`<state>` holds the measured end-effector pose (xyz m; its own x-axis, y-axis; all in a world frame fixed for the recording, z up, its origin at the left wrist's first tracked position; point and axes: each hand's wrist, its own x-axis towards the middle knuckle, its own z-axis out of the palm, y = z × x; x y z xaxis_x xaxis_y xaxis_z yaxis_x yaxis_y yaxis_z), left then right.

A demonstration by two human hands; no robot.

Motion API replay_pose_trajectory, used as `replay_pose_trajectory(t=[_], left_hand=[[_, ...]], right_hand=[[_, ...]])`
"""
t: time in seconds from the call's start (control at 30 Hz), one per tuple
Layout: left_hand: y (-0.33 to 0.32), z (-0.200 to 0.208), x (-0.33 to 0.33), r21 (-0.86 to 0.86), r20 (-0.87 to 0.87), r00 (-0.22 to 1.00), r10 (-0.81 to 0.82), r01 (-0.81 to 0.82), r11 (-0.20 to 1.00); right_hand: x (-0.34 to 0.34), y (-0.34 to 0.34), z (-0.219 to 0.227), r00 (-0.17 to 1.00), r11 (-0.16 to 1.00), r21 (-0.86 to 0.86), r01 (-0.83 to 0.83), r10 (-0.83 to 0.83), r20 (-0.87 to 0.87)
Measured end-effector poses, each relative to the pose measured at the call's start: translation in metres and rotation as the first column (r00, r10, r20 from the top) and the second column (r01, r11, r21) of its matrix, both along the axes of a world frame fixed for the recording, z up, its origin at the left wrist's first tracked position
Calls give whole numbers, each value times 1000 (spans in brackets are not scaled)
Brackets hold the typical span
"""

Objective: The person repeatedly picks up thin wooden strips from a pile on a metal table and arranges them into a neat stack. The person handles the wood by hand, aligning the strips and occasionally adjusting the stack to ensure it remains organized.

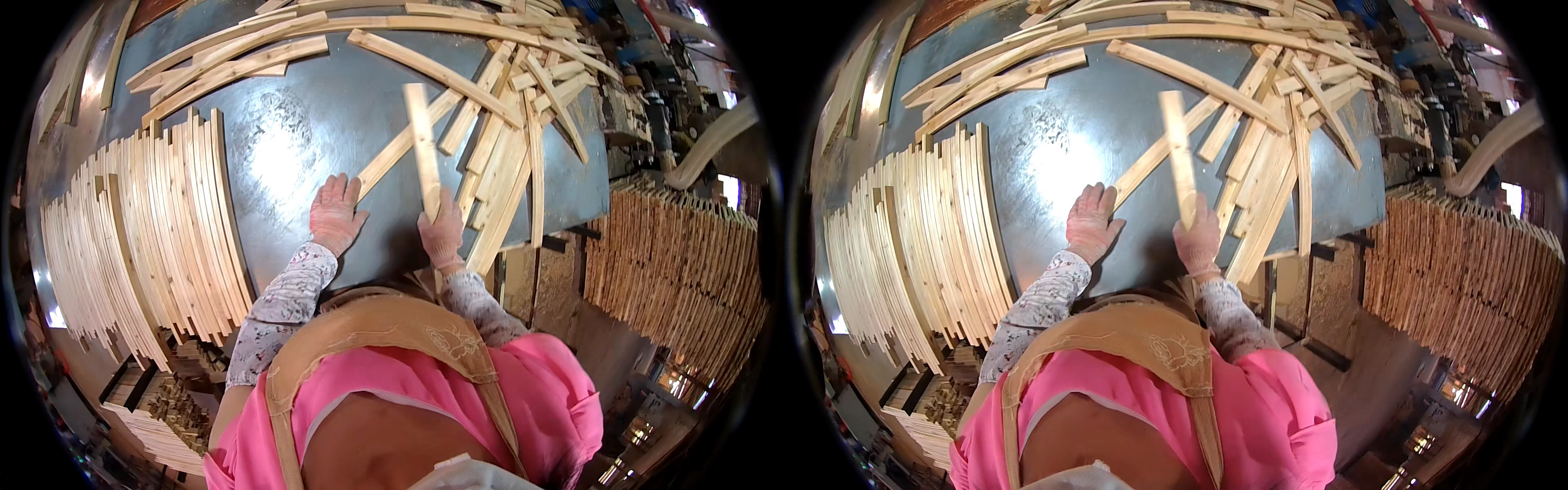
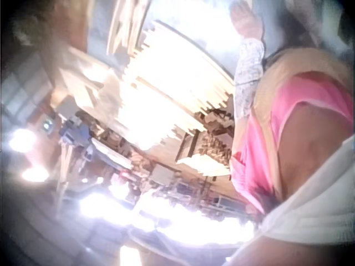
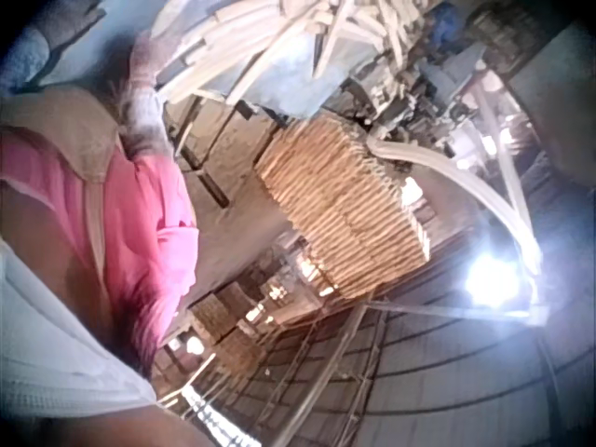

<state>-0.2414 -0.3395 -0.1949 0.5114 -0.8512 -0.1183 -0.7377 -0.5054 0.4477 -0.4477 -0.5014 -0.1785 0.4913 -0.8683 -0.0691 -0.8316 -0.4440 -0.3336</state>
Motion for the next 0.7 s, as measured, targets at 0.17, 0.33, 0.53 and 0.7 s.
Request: replay_pose_trajectory(t=[0.17,0.33,0.53,0.7], left_hand=[[-8,23,6,158,-217,966,142,-108,981],[116,61,-4,258,-847,390,361,-293,921],[186,86,-55,415,-843,-538,-14,-667,619],[169,64,-29,321,-930,-365,-33,-855,408]], right_hand=[[80,-139,49,911,899,-185,-398,411,36],[126,-317,11,820,826,-144,-544,488,-298],[171,-279,29,792,837,214,-503,546,-275],[149,-172,58,858,702,527,-479,502,111]])
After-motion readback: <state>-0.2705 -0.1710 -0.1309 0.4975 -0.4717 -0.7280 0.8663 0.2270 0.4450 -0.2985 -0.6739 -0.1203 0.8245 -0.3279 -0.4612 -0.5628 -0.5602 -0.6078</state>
